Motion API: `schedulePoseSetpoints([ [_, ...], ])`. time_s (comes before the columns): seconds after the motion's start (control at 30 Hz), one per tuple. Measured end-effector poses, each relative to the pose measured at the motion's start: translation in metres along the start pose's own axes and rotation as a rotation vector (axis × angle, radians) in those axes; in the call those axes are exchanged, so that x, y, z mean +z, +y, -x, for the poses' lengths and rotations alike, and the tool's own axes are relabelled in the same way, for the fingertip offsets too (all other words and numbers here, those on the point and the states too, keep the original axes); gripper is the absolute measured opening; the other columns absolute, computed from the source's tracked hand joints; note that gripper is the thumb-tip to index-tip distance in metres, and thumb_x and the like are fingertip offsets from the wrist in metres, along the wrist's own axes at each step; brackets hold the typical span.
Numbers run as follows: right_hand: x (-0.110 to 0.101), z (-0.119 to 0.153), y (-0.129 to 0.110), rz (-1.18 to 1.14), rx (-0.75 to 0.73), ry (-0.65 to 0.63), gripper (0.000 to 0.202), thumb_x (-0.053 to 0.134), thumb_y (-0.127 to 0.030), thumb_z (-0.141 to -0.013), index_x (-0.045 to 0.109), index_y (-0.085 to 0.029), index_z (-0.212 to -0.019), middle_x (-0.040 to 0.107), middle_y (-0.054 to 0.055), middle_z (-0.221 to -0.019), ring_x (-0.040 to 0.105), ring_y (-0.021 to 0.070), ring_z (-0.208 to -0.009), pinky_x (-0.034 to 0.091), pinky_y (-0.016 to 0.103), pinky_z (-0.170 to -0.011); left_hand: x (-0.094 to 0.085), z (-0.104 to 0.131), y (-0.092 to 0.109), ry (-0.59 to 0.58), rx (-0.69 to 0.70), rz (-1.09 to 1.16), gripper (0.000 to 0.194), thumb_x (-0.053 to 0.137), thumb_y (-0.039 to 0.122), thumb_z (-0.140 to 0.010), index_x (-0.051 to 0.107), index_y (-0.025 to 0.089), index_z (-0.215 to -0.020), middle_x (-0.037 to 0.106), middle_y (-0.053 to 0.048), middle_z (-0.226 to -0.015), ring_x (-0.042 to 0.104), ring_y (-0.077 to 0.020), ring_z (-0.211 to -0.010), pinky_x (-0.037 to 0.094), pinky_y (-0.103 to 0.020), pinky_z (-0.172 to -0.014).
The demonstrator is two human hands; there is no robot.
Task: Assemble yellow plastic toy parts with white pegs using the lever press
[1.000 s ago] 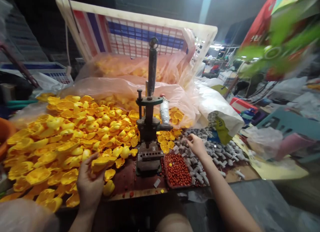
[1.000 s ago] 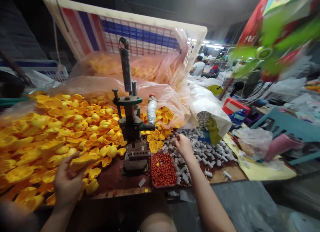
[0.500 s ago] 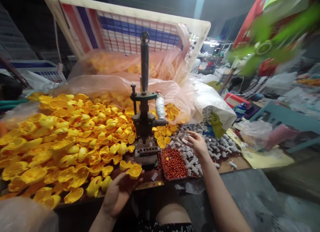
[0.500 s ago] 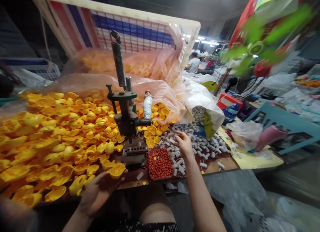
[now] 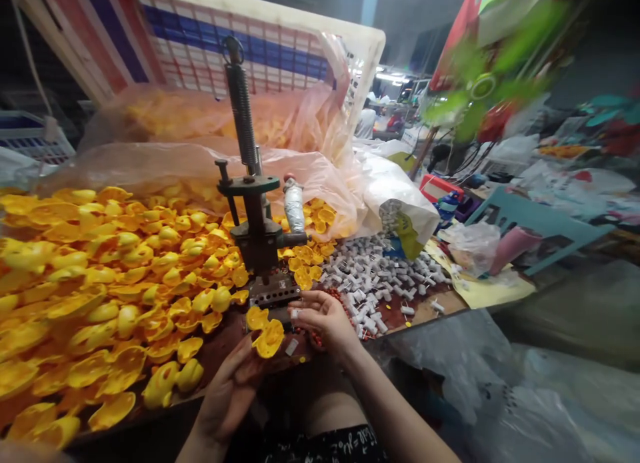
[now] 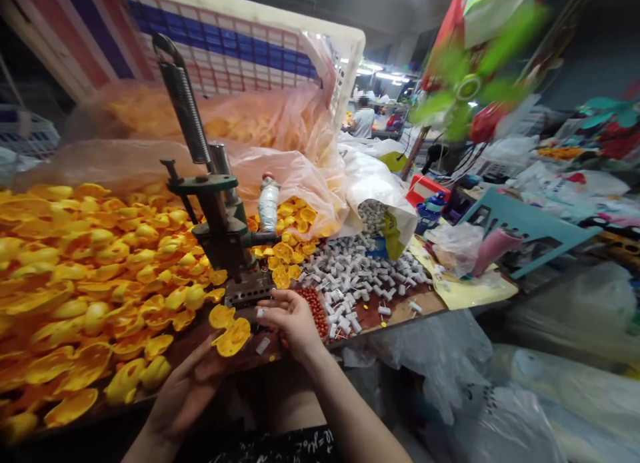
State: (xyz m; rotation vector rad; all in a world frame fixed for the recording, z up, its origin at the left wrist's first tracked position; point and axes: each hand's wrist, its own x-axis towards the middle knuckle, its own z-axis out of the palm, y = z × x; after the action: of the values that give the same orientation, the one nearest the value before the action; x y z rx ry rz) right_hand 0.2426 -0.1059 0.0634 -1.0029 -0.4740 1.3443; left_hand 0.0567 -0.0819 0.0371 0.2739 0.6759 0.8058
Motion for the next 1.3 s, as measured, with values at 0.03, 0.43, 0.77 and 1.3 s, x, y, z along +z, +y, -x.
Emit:
schedulePoseSetpoints([
  [0.03, 0.0, 0.002, 0.0, 0.014, 0.004, -0.014, 0.055, 0.085, -0.022, -0.048, 0.061, -0.015, -0.097, 0.07, 0.005, -0.088, 0.068, 0.018, -0.08, 0.055, 0.029, -0.073, 0.001, 0.001, 0.001, -0.01, 0.009, 0.022, 0.035, 0.045, 0.009, -0.087, 0.065, 0.018, -0.114, 0.069, -0.006, -0.112, 0.063, -0.0199, -0.107, 0.05, -0.03, -0.094],
  [0.43, 0.022, 0.022, 0.024, 0.628, -0.409, -0.13, 0.012, 0.066, -0.028, -0.075, 0.068, -0.018, -0.081, 0.062, 0.009, -0.101, 0.062, 0.0187, -0.092, 0.055, 0.027, -0.071, -0.001, 0.001, -0.001, -0.108, 0.077, 0.057, 0.027, 0.046, 0.011, -0.087, 0.068, 0.013, -0.102, 0.072, -0.008, -0.103, 0.064, -0.0199, -0.102, 0.045, -0.034, -0.099],
  [0.77, 0.022, 0.02, 0.02, 0.653, -0.454, -0.127, 0.009, 0.062, -0.025, -0.078, 0.064, -0.02, -0.085, 0.063, 0.006, -0.089, 0.06, 0.0182, -0.085, 0.049, 0.029, -0.076, -0.003, 0.004, 0.002, -0.117, 0.149, 0.067, 0.024, 0.05, 0.011, -0.086, 0.069, 0.015, -0.1, 0.071, -0.007, -0.104, 0.061, -0.0212, -0.109, 0.041, -0.033, -0.102],
  [1.3, 0.034, 0.021, 0.035, 0.559, -0.384, -0.061, 0.029, 0.065, -0.032, -0.079, 0.06, -0.02, -0.105, 0.064, 0.007, -0.093, 0.06, 0.0191, -0.083, 0.05, 0.03, -0.074, -0.007, 0.014, -0.003, -0.227, 0.205, 0.08, 0.038, 0.054, 0.007, -0.079, 0.064, 0.019, -0.113, 0.067, -0.005, -0.117, 0.063, -0.0189, -0.104, 0.047, -0.026, -0.092],
])
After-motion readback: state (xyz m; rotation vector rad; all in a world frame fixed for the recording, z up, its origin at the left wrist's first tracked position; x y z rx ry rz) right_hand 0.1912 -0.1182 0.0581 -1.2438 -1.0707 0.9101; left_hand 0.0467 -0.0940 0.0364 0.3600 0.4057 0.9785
